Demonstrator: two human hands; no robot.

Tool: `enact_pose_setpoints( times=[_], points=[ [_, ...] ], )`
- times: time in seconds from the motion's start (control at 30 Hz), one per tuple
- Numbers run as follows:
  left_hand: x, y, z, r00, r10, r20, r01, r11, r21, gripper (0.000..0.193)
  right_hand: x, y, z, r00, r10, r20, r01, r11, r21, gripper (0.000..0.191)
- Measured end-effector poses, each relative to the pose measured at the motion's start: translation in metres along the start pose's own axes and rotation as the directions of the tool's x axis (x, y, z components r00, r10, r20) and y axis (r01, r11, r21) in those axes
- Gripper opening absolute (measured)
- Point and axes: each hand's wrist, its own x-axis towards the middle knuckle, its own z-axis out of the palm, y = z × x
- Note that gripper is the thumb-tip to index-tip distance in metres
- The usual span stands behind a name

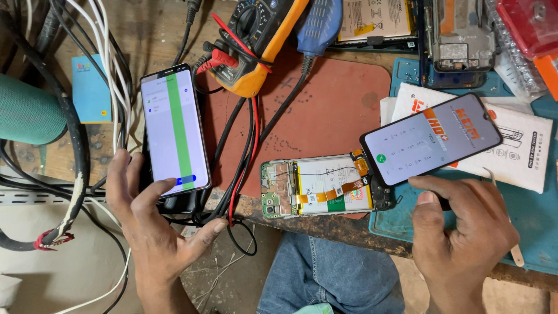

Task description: The person works on a disassembled smartphone, using tweezers to adjust internal components and ribbon cables. They connect a charging cable to test the device, then interact with the touchscreen to verify functionality.

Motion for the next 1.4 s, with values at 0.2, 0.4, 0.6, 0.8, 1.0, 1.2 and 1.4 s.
enact_pose_setpoints(
  times=[0.2,0.4,0.6,0.8,1.0,1.2,1.4],
  points=[
    [-0.001,0.001,0.003,0.999,-0.032,-0.019,0.031,0.998,-0.054,0.096,0.000,0.000,0.000,1.000,-0.013,-0.003,0.013,1.000,0.021,0.018],
    [0.000,0.004,0.004,0.998,-0.055,-0.018,0.054,0.996,-0.065,0.095,0.001,0.001,-0.001,1.000,0.003,0.007,-0.003,1.000,-0.011,0.020],
    [0.002,0.005,0.004,0.998,-0.060,-0.025,0.058,0.995,-0.078,0.095,-0.001,0.002,0.000,1.000,-0.009,0.000,0.009,1.000,0.006,0.021],
    [0.002,0.008,0.003,0.997,-0.077,-0.024,0.076,0.995,-0.063,0.094,0.001,0.002,0.000,1.000,-0.009,-0.001,0.009,1.000,0.002,0.021],
    [0.004,0.011,0.002,0.997,-0.077,-0.027,0.076,0.997,-0.013,0.096,0.003,-0.004,-0.003,0.999,0.040,-0.016,-0.040,0.999,-0.014,0.019],
    [0.005,0.013,0.003,0.997,-0.078,-0.028,0.078,0.997,-0.024,0.094,0.004,-0.010,-0.004,1.000,0.017,-0.020,-0.016,1.000,0.024,0.017],
    [0.004,0.013,0.003,0.997,-0.077,-0.013,0.077,0.997,-0.014,0.091,0.006,-0.009,-0.005,1.000,0.001,-0.020,-0.001,1.000,0.009,0.018]
  ],
)
